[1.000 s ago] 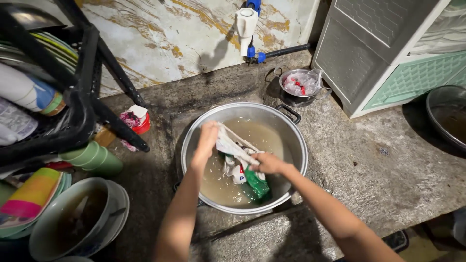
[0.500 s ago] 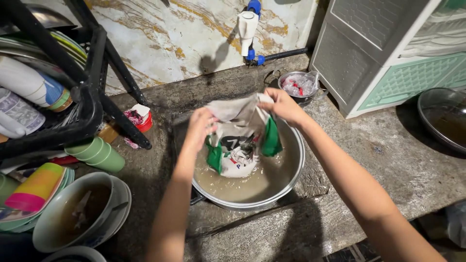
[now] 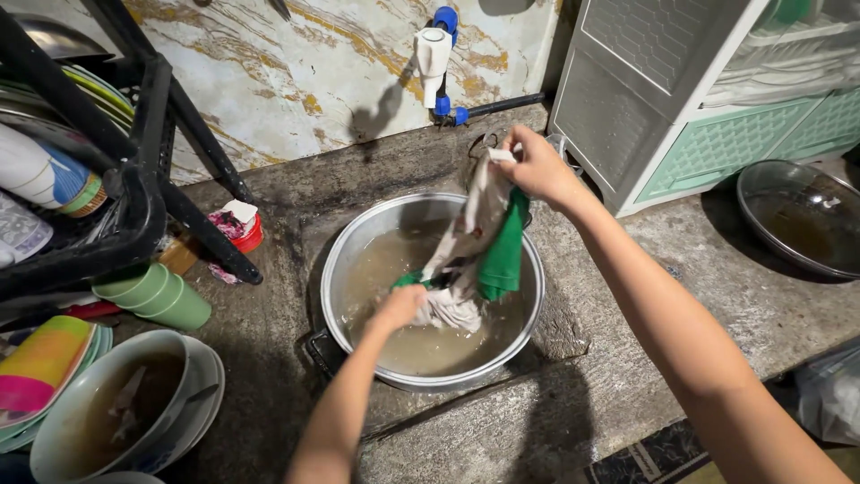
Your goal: The person washes a cloth in a pot of water, then uses it to wipe a wooden wall and a motorcycle helmet. The person scrubs the helmet's exterior and visor with the wet cloth and places it on a white board on the floor.
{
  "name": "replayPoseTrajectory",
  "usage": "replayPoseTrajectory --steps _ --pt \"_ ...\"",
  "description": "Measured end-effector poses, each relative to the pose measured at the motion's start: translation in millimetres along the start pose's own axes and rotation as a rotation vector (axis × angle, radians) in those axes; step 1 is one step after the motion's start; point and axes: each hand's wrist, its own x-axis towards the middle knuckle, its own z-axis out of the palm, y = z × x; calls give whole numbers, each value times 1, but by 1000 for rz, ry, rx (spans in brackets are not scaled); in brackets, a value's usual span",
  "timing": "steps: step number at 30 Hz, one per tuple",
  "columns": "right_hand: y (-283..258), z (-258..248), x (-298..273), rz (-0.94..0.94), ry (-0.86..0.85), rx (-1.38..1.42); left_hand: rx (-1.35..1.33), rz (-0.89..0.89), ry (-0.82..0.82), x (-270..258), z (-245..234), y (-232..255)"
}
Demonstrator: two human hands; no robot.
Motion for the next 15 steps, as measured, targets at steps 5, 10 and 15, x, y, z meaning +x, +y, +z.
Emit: replayPoseTrajectory --steps 5,10,15 --pt "94 41 -12 -143 -91 -540 -155 383 409 1 -52 3" --pt "136 165 -71 11 -606 -485 -482 474 480 -1 -93 45" --pt "125 203 -95 -134 -506 83 -560 507 515 -9 -122 71"
